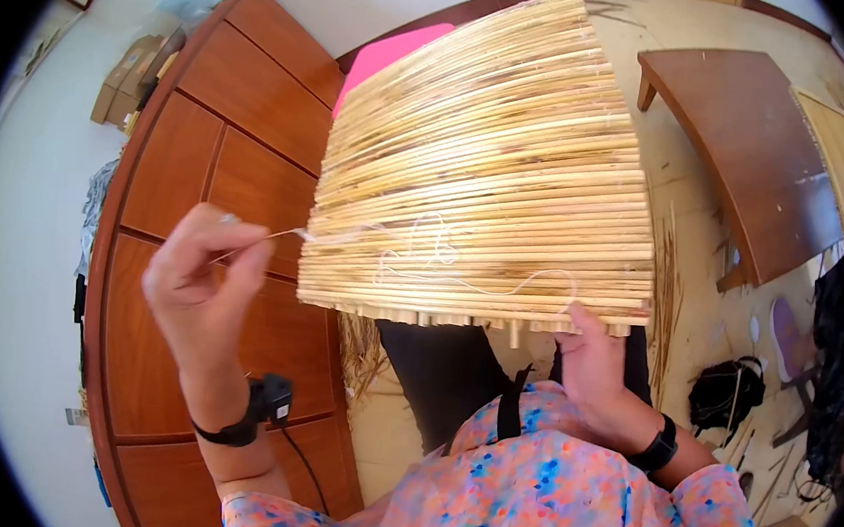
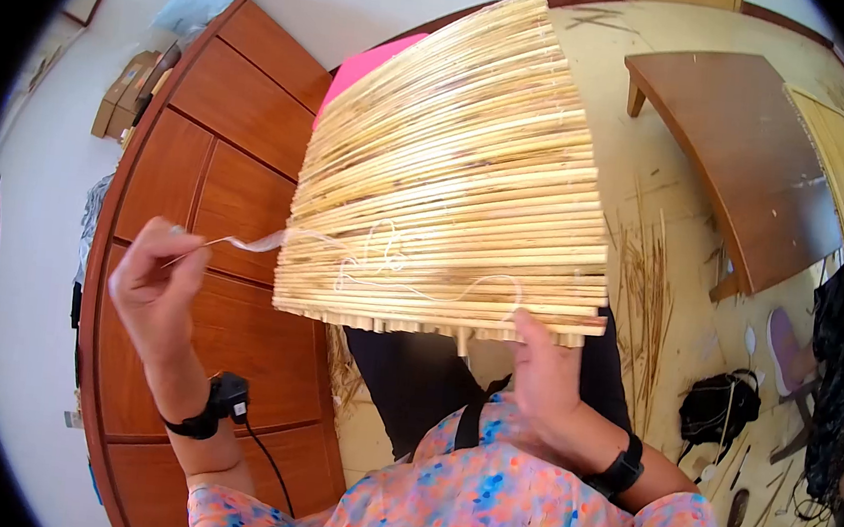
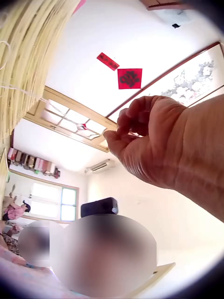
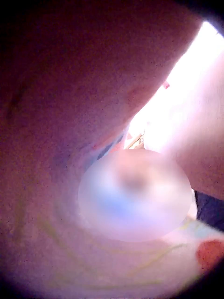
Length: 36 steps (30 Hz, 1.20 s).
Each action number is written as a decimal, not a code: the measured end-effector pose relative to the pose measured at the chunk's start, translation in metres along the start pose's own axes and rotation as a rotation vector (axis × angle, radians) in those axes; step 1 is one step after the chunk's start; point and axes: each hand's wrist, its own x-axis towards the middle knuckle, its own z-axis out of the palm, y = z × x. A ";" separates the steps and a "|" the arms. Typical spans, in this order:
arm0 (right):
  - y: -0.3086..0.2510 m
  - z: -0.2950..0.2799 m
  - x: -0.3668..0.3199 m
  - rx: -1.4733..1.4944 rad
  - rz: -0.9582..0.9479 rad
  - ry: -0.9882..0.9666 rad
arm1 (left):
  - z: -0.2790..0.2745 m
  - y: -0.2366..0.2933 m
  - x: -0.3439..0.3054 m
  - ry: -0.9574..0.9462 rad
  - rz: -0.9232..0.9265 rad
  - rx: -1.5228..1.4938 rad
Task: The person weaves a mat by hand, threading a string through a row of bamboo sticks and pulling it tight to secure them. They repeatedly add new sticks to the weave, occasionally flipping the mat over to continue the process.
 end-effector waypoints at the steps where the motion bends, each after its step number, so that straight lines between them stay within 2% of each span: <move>1: -0.012 -0.002 0.002 -0.003 -0.050 -0.008 | -0.013 0.003 -0.003 0.083 -0.005 -0.022; 3: -0.031 0.000 0.003 -0.034 -0.223 -0.031 | -0.039 0.006 -0.007 0.193 0.048 -0.038; 6: -0.060 -0.001 -0.006 -0.076 -0.361 0.015 | -0.068 0.012 -0.018 0.278 0.004 -0.319; 9: -0.085 -0.011 -0.013 -0.153 -0.485 0.033 | -0.094 0.013 -0.027 0.323 0.041 -0.540; 14: -0.127 -0.026 -0.034 -0.336 -0.678 -0.015 | -0.157 -0.006 -0.059 0.312 0.140 -0.704; 21: -0.139 -0.031 -0.051 -0.452 -0.761 -0.074 | -0.186 -0.026 -0.111 0.405 0.016 -0.748; 25: -0.142 -0.025 -0.055 -0.476 -0.829 -0.142 | -0.187 -0.028 -0.134 0.546 0.007 -0.715; 27: -0.148 -0.019 -0.058 -0.549 -0.841 -0.141 | -0.196 -0.032 -0.140 0.698 -0.068 -0.611; 29: -0.154 0.006 -0.067 -0.568 -0.847 -0.175 | -0.240 -0.056 -0.159 0.698 -0.201 -0.711; 31: -0.156 0.030 -0.073 -0.607 -0.854 -0.221 | -0.293 -0.085 -0.179 0.536 -0.223 -0.853; 33: -0.155 0.045 -0.072 -0.702 -0.797 -0.256 | -0.338 -0.114 -0.183 0.555 -0.255 -0.918; 35: -0.150 0.057 -0.068 -0.756 -0.712 -0.299 | -0.367 -0.125 -0.178 0.652 -0.367 -0.898; 36: -0.147 0.063 -0.063 -0.772 -0.662 -0.327 | -0.398 -0.139 -0.181 0.579 -0.384 -0.935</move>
